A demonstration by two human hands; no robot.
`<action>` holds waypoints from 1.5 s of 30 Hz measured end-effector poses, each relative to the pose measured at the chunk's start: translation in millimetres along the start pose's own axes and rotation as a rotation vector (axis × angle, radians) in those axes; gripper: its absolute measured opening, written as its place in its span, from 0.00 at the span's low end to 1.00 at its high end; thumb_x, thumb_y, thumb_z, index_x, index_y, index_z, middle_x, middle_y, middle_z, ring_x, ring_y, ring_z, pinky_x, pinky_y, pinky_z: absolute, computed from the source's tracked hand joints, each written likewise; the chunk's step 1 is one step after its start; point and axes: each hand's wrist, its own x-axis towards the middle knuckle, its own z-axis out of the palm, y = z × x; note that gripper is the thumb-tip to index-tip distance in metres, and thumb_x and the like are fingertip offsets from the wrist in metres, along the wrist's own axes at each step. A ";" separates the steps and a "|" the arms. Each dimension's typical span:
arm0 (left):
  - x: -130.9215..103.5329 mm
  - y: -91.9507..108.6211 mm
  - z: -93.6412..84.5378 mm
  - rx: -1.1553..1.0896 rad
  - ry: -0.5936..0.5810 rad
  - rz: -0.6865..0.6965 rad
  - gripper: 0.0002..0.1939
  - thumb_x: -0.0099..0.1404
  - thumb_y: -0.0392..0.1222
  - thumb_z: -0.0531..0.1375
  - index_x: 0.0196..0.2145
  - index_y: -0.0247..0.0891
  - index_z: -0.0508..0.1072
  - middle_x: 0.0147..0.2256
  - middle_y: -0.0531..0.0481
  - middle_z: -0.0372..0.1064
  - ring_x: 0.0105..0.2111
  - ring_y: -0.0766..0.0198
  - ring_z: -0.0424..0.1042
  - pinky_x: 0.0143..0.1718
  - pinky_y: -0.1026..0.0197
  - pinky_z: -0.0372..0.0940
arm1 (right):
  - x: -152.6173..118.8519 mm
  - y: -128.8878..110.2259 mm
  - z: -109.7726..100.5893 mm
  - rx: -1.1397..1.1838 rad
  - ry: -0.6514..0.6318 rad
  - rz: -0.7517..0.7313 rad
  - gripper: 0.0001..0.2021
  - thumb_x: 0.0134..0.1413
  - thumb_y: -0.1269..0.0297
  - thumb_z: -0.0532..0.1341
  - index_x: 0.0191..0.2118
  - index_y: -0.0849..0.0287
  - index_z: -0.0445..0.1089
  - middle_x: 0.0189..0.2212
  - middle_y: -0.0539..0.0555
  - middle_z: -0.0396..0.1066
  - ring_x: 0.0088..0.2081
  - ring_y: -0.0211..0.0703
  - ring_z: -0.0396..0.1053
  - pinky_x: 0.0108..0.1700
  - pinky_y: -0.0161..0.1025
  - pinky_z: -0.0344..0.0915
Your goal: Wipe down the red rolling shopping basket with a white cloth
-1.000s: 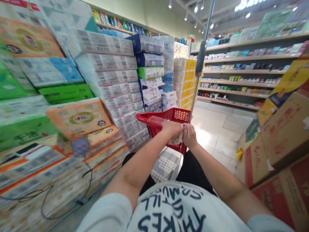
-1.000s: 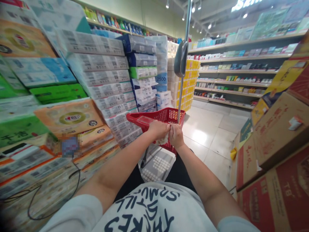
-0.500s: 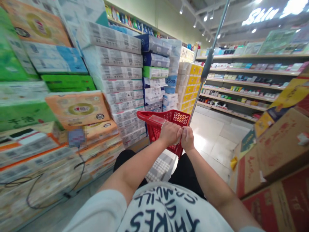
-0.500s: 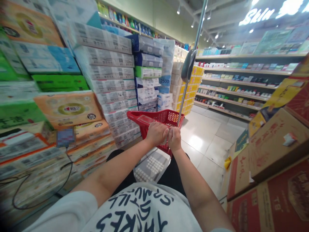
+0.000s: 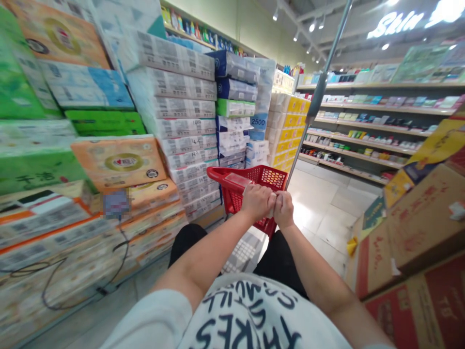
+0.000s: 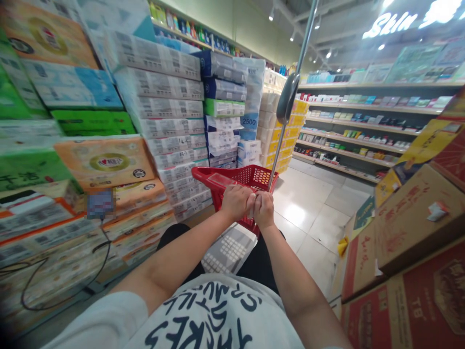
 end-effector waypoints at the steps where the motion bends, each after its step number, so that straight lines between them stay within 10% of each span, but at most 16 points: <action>1: 2.4 0.8 -0.2 0.001 -0.038 -0.023 0.17 0.69 0.46 0.49 0.31 0.38 0.74 0.31 0.45 0.74 0.36 0.56 0.70 0.43 0.50 0.57 | 0.0 0.2 0.1 -0.002 -0.003 -0.004 0.11 0.63 0.62 0.47 0.39 0.56 0.65 0.34 0.55 0.69 0.39 0.46 0.66 0.46 0.48 0.64; 9: 2.6 3.5 -2.2 -0.007 0.011 -0.017 0.17 0.69 0.46 0.49 0.35 0.39 0.75 0.35 0.46 0.75 0.40 0.55 0.70 0.47 0.50 0.56 | -1.5 2.5 0.8 -0.001 0.017 -0.001 0.11 0.64 0.63 0.47 0.39 0.55 0.65 0.34 0.54 0.68 0.38 0.45 0.65 0.45 0.47 0.64; 14: 22.7 1.5 -4.5 0.010 -0.305 -0.019 0.21 0.69 0.46 0.48 0.27 0.38 0.75 0.29 0.45 0.75 0.31 0.55 0.71 0.39 0.50 0.57 | -1.3 0.0 -0.7 -0.011 -0.005 -0.018 0.12 0.64 0.62 0.46 0.41 0.56 0.65 0.36 0.56 0.69 0.40 0.47 0.66 0.46 0.48 0.64; 20: -0.7 5.4 1.0 -0.032 0.034 -0.008 0.15 0.69 0.46 0.49 0.36 0.39 0.74 0.36 0.46 0.75 0.42 0.54 0.70 0.48 0.49 0.55 | -1.1 -0.6 -1.5 -0.011 0.019 0.014 0.11 0.64 0.62 0.47 0.39 0.55 0.65 0.34 0.54 0.68 0.38 0.45 0.66 0.45 0.47 0.65; 45: 0.4 6.9 0.6 0.007 -0.021 -0.046 0.18 0.70 0.47 0.48 0.32 0.38 0.73 0.31 0.46 0.74 0.36 0.56 0.70 0.45 0.50 0.57 | -2.2 -0.5 -0.3 -0.001 0.024 -0.005 0.11 0.65 0.62 0.47 0.39 0.56 0.65 0.34 0.53 0.68 0.38 0.43 0.65 0.45 0.45 0.64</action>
